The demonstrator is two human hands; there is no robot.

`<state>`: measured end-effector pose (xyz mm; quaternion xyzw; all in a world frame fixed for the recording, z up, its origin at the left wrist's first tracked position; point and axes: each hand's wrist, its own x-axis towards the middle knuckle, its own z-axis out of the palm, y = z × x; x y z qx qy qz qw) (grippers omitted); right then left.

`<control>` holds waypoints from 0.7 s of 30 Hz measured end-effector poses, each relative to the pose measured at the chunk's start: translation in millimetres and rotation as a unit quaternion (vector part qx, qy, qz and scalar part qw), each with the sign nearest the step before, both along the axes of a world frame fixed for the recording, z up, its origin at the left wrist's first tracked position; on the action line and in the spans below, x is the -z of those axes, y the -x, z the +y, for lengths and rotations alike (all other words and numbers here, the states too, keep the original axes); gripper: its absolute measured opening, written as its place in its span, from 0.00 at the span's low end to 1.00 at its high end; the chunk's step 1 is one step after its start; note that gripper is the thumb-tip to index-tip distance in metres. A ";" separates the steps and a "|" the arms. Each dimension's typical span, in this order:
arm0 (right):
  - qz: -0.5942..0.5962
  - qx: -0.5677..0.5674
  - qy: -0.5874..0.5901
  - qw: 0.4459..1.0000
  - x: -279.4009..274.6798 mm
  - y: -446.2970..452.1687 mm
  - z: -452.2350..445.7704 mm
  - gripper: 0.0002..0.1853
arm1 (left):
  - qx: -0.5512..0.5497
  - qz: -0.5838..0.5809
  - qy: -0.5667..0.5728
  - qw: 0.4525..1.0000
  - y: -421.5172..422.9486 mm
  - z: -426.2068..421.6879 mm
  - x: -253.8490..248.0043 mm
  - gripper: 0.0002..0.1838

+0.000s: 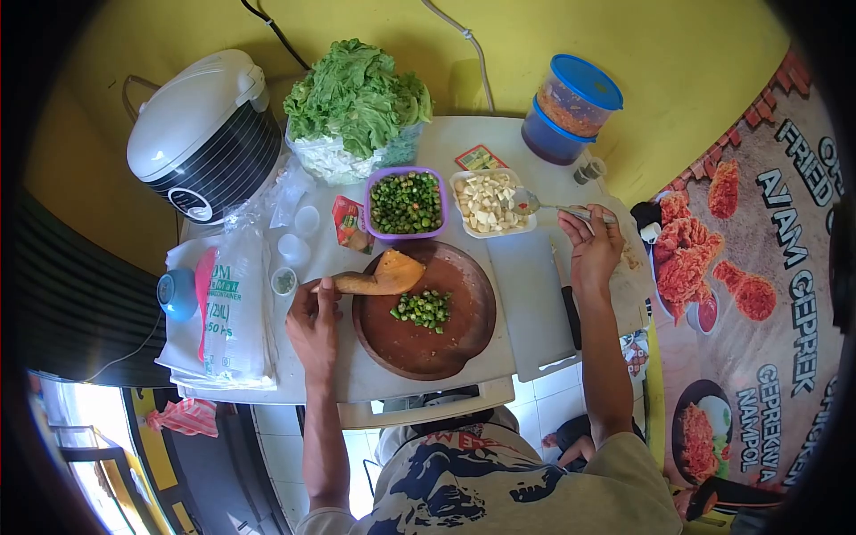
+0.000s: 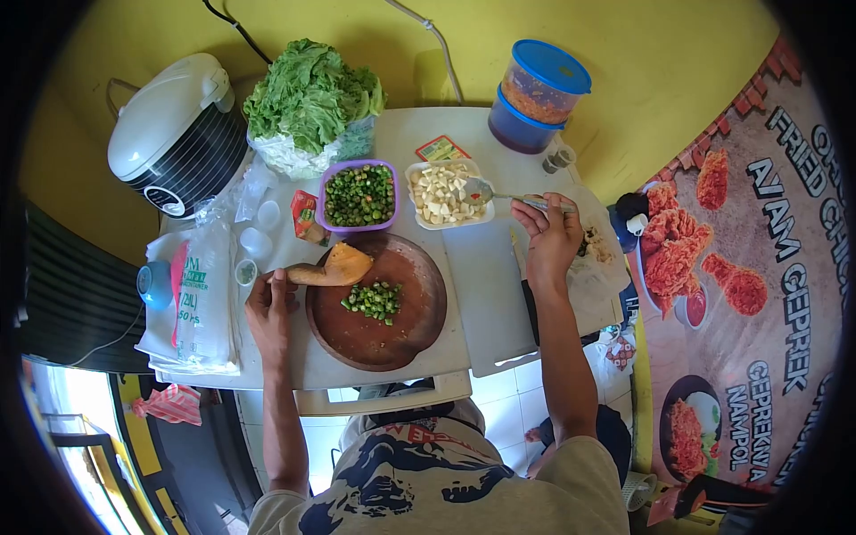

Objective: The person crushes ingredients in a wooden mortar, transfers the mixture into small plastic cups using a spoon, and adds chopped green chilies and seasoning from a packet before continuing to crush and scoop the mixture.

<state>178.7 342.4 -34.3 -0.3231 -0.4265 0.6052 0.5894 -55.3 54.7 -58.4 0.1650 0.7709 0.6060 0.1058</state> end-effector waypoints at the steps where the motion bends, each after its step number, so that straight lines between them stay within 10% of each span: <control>1: -0.001 -0.002 0.001 1.000 -2.8 -1.5 -4.4 0.11 | 0.001 0.000 0.005 1.000 -0.2 0.1 -0.7 0.22; 10: -0.017 -0.187 0.011 0.982 -14.2 -6.8 -70.4 0.09 | -0.001 0.004 0.014 1.000 1.7 0.3 0.0 0.23; 21: -0.140 -0.278 -0.244 0.919 -12.5 -4.2 -121.5 0.11 | -0.005 0.004 0.019 1.000 0.6 -0.6 0.0 0.23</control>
